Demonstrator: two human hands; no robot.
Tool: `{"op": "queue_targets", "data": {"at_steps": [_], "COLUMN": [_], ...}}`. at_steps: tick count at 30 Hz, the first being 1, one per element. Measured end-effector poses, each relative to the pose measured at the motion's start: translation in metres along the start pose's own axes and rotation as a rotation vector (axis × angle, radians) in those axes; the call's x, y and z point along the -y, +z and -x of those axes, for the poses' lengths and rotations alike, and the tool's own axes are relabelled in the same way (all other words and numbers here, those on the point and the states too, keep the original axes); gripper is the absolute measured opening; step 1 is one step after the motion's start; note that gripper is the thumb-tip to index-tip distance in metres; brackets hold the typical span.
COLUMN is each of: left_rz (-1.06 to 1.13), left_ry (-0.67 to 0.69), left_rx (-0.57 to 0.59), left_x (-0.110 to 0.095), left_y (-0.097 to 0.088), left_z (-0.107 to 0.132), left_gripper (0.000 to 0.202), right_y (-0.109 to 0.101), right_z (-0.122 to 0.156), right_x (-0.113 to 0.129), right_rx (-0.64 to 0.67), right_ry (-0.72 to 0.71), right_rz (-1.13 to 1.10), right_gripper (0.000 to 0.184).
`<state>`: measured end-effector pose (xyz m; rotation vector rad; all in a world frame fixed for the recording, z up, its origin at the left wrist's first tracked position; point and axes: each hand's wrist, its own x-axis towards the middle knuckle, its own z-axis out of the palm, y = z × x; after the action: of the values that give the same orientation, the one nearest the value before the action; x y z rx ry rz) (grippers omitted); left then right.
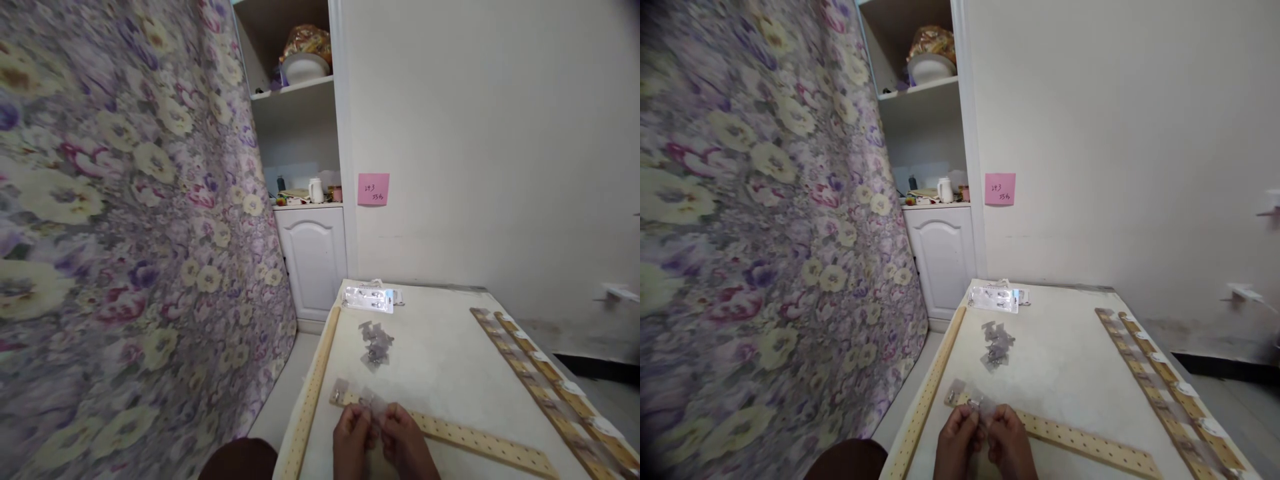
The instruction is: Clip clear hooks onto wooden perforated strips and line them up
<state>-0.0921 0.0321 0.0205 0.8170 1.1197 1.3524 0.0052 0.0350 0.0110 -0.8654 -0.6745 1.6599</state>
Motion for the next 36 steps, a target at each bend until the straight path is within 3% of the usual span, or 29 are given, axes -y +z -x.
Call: {"op": "queue_targets", "data": {"at_steps": [5,8,11,15,19,22,27,31,36], "left_rz": [-0.056,-0.127,-0.165,-0.089,-0.051,-0.086,-0.039,0.018,-0.004], "left_ry": [-0.007,-0.014,-0.026,-0.082,-0.128,-0.138,-0.136,-0.11,-0.118], "left_rx": [0.013,0.018,0.015,0.013,0.009,0.069,0.066,0.077,0.054], "left_x": [-0.01,-0.014,-0.013,0.0,0.022,0.032,0.019,0.006,0.004], "left_y": [-0.004,-0.008,-0.01,-0.009,-0.009,-0.012,-0.019,-0.023,-0.023], "left_z": [0.002,0.003,0.001,-0.003,-0.003,0.0,0.004,0.003,-0.001], "left_gripper": [0.033,0.035,0.04,0.045,0.049,0.047,0.043,0.039,0.033], "right_y": [-0.008,-0.013,-0.017,-0.016,-0.016,-0.021,-0.024,-0.021,-0.016], "right_z": [0.0,0.0,-0.002,-0.003,-0.001,-0.001,-0.007,-0.017,-0.029], "right_x": [-0.001,0.009,0.014,0.006,0.005,0.013,0.022,0.025,0.033], "right_rx": [0.0,-0.038,-0.029,0.021,-0.037,-0.038,0.085,0.075,0.099], "right_ry": [-0.052,-0.14,-0.121,-0.054,-0.169,-0.226,-0.102,-0.156,-0.236], "right_rz": [0.272,0.337,0.384,0.448,0.531,0.583,0.616,0.729,0.858], "right_gripper": [0.032,0.035,0.042,0.043,0.035,0.029,0.028,0.026,0.024]}}
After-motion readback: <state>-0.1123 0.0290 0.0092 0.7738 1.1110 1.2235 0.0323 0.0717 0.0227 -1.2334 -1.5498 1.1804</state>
